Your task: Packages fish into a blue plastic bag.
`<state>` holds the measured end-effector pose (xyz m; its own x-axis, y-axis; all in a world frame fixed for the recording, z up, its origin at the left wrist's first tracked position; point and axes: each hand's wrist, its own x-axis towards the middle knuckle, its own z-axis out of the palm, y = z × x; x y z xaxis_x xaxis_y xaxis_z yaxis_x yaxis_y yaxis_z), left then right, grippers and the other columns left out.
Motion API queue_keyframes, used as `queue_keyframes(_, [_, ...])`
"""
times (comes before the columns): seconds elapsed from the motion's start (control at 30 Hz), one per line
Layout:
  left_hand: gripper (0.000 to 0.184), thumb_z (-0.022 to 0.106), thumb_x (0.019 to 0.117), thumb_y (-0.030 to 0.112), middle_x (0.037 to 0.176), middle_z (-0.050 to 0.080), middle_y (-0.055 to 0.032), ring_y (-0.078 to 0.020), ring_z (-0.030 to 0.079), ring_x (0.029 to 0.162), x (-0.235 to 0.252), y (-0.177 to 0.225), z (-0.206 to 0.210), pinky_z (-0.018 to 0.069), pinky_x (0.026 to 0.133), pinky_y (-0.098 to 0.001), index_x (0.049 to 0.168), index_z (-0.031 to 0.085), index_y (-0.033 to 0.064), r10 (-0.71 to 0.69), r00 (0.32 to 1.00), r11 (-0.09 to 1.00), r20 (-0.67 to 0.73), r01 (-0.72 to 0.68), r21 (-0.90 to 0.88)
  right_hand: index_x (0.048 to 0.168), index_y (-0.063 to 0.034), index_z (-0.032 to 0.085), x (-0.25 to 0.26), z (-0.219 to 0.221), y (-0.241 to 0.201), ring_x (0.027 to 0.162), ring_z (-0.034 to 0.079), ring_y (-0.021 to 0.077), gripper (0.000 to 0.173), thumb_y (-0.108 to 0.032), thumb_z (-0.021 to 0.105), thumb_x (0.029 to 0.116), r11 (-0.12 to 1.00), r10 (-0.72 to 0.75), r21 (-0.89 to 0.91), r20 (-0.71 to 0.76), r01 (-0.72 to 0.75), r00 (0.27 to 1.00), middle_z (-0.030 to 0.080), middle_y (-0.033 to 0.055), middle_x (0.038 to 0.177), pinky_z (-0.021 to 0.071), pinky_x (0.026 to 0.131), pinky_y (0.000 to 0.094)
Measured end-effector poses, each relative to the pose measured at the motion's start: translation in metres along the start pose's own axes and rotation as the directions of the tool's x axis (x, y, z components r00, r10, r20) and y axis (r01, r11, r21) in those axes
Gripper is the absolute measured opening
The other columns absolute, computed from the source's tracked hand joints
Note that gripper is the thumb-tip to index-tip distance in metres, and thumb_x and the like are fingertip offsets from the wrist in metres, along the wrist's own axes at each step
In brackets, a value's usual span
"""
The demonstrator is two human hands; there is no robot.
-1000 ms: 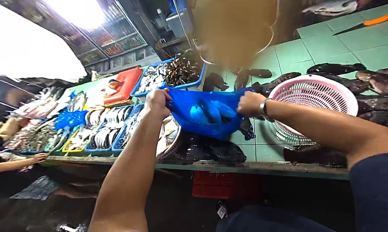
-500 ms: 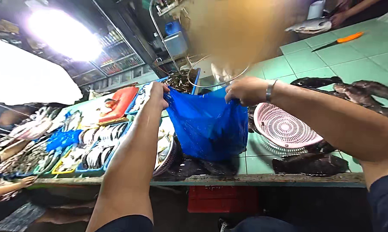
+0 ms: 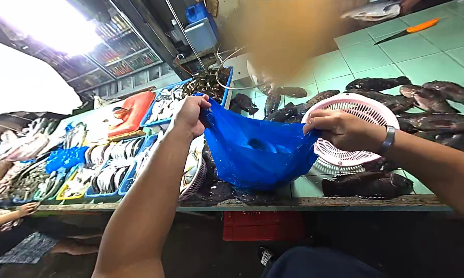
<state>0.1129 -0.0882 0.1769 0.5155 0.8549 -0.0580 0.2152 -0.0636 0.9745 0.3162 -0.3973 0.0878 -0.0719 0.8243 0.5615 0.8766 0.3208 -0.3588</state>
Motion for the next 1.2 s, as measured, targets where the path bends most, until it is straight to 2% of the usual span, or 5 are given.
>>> queue_keyframes(0.23, [0.027, 0.053, 0.0933, 0.011, 0.105, 0.064, -0.0043, -0.0158, 0.065, 0.092, -0.005, 0.001, 0.017, 0.0574, 0.078, -0.0387, 0.119, 0.059, 0.0116, 0.0, 0.997, 1.0, -0.082, -0.002, -0.014, 0.074, -0.0004, 0.065, -0.047, 0.014, 0.007, 0.075, 0.065, 0.0246, 0.04, -0.034, 0.065, 0.0961, 0.991, 0.082, -0.049, -0.51, -0.124, 0.856, 0.066, 0.0128, 0.077, 0.055, 0.07, 0.0433])
queue_keyframes(0.37, [0.026, 0.051, 0.093, 0.01, 0.106, 0.063, -0.004, -0.0155, 0.064, 0.091, -0.015, 0.002, 0.019, 0.0567, 0.077, -0.0379, 0.118, 0.059, 0.0113, 0.007, 0.996, 1.0, -0.091, -0.005, 0.022, 0.119, -0.016, 0.075, -0.069, 0.068, 0.025, 0.13, 0.051, 0.0406, 0.043, -0.012, 0.073, 0.0754, 0.981, 0.109, -0.139, -0.18, -0.135, 0.978, 0.056, 0.0191, 0.139, 0.0452, 0.105, 0.0596])
queue_keyframes(0.77, [0.02, 0.057, 0.0878, 0.013, 0.094, 0.062, -0.0037, -0.0165, 0.063, 0.079, -0.021, 0.053, 0.011, 0.0552, 0.069, -0.038, 0.108, 0.06, 0.0125, 0.004, 0.986, 0.995, -0.17, 0.013, 0.101, 0.068, -0.0066, 0.064, 0.062, -0.047, -0.032, 0.073, 0.065, 0.0325, 0.017, -0.015, 0.07, 0.0827, 0.965, 0.064, -0.257, 0.031, -0.053, 0.997, 0.063, 0.0117, 0.069, 0.049, 0.064, 0.058])
queue_keyframes(1.03, [0.024, 0.059, 0.0951, 0.018, 0.096, 0.064, -0.0037, -0.0149, 0.063, 0.079, -0.033, 0.033, 0.025, 0.0564, 0.072, -0.0371, 0.117, 0.063, 0.01, -0.072, 0.982, 0.899, 0.178, -0.014, 0.439, 0.075, -0.0025, 0.067, 0.06, -0.027, -0.005, 0.083, 0.066, 0.0433, 0.017, -0.014, 0.073, 0.0854, 0.886, 0.336, -0.382, 0.144, -0.261, 0.931, 0.066, 0.0201, 0.076, 0.0489, 0.071, 0.0661])
queue_keyframes(1.2, [0.029, 0.056, 0.1024, 0.025, 0.11, 0.067, -0.0146, -0.0249, 0.063, 0.096, -0.116, 0.054, 0.011, 0.0508, 0.085, -0.0502, 0.114, 0.065, -0.0005, -0.066, 0.943, 0.539, 0.326, -0.241, 0.807, 0.08, -0.0047, 0.069, 0.034, -0.039, -0.003, 0.07, 0.063, 0.0316, 0.011, -0.008, 0.077, 0.0848, 0.898, 0.426, -0.214, 0.199, -0.385, 0.883, 0.065, 0.0137, 0.074, 0.048, 0.063, 0.059])
